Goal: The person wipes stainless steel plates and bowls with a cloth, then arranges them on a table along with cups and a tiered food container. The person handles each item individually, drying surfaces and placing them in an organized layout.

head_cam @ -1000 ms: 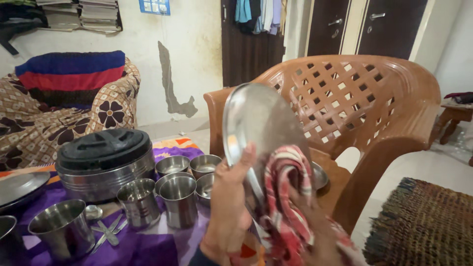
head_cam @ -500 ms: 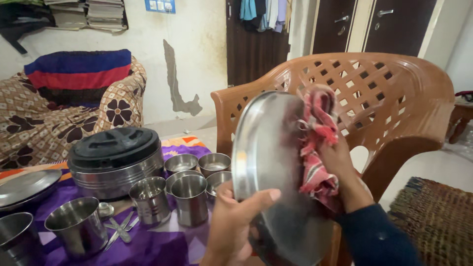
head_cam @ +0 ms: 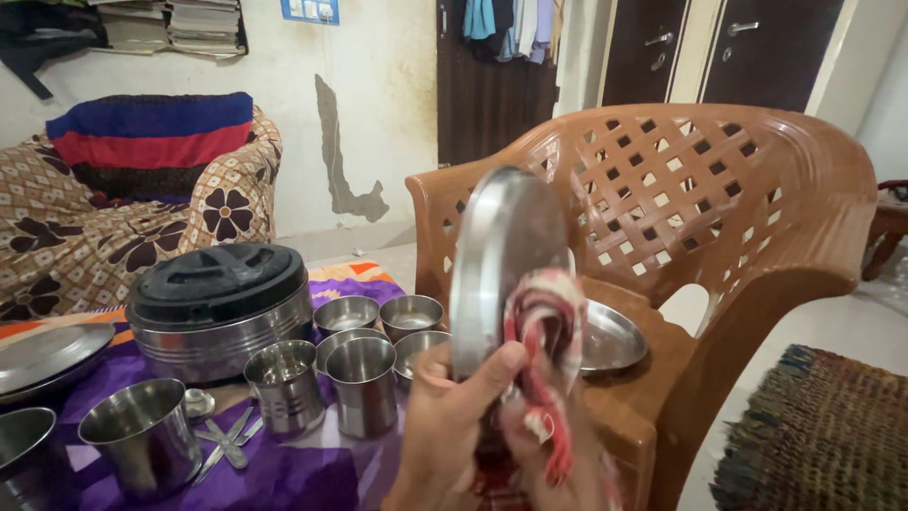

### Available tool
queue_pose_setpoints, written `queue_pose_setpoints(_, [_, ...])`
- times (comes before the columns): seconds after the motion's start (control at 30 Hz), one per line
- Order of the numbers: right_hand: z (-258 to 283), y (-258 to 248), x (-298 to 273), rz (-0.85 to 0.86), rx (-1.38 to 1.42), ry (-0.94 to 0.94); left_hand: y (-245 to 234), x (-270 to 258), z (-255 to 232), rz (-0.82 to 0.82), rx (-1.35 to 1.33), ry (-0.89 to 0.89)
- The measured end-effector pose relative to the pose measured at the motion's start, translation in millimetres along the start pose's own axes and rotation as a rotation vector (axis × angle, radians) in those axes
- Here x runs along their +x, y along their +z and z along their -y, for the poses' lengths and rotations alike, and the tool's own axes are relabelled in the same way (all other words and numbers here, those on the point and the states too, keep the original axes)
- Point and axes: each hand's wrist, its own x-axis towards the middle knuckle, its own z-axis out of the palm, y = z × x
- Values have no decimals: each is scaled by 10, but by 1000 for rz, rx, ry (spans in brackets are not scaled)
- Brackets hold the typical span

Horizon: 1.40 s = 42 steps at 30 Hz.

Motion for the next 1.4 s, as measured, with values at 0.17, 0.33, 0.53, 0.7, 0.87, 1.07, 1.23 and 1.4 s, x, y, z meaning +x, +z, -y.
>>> queue_pose_setpoints(0.17, [606, -189, 711, -113, 242, 169, 141, -143, -76, 159, -1, -119])
queue_pose_setpoints(0.33, [234, -682, 1457, -157, 87, 239, 330, -328, -224, 133, 224, -38])
queue_pose_setpoints(0.53, [-709, -851, 1325, -212, -201, 353, 408, -385, -459, -85, 89, 47])
queue_pose_setpoints(0.7, [-495, -284, 771, -105, -46, 541, 456, -330, -640, -162, 156, 386])
queue_pose_setpoints(0.87, [841, 287, 367, 173, 356, 410, 466, -527, -1055, -362, 425, 556])
queue_pose_setpoints(1.07, [1747, 479, 427, 619, 598, 440, 120, -811, -1785, -612, 1041, 1110])
queue_pose_setpoints(1.23, [1822, 934, 478, 600, 596, 289, -314, -994, -2259, -661, 1174, 1310])
queue_pose_setpoints(1.4, [1763, 1393, 448, 701, 541, 295, -844, -1307, -2606, -747, 1480, 1232])
